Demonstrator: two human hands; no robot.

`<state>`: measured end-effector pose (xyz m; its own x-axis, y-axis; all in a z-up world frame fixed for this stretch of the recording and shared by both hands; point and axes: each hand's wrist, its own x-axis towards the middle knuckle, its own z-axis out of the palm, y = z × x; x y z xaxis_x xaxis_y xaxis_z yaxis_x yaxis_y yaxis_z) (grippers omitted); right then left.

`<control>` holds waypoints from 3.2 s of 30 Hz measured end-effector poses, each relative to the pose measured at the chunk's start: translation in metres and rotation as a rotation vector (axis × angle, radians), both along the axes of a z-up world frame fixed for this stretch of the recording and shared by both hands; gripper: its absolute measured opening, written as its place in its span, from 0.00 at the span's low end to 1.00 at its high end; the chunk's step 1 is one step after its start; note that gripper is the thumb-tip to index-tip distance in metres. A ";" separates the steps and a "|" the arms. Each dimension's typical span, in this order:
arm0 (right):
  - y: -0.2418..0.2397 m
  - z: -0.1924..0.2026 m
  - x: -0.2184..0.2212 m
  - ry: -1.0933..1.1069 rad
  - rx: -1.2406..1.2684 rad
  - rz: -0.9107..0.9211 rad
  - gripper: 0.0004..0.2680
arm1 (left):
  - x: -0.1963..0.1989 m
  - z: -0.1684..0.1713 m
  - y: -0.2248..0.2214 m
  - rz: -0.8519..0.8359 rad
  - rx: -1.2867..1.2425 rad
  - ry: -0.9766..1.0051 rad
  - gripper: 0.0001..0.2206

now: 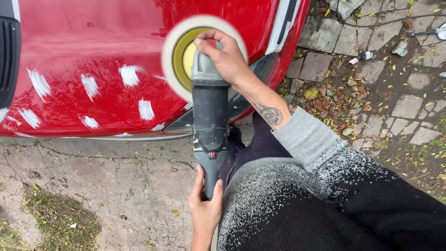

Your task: Polishing the hood of a red car using a power polisher and buffing compound.

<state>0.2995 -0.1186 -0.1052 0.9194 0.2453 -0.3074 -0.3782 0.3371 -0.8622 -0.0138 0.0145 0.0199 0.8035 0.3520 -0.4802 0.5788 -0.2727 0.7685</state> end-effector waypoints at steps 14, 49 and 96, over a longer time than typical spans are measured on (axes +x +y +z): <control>-0.125 -0.035 -0.047 0.148 0.031 -0.267 0.08 | 0.045 0.014 -0.047 -0.383 0.083 0.153 0.29; 0.181 0.021 0.003 -0.269 -0.181 0.112 0.10 | -0.030 -0.021 0.069 0.286 0.015 -0.117 0.35; 0.130 -0.009 -0.014 -0.391 -0.160 -0.150 0.10 | -0.035 -0.047 0.099 0.087 -0.121 -0.062 0.36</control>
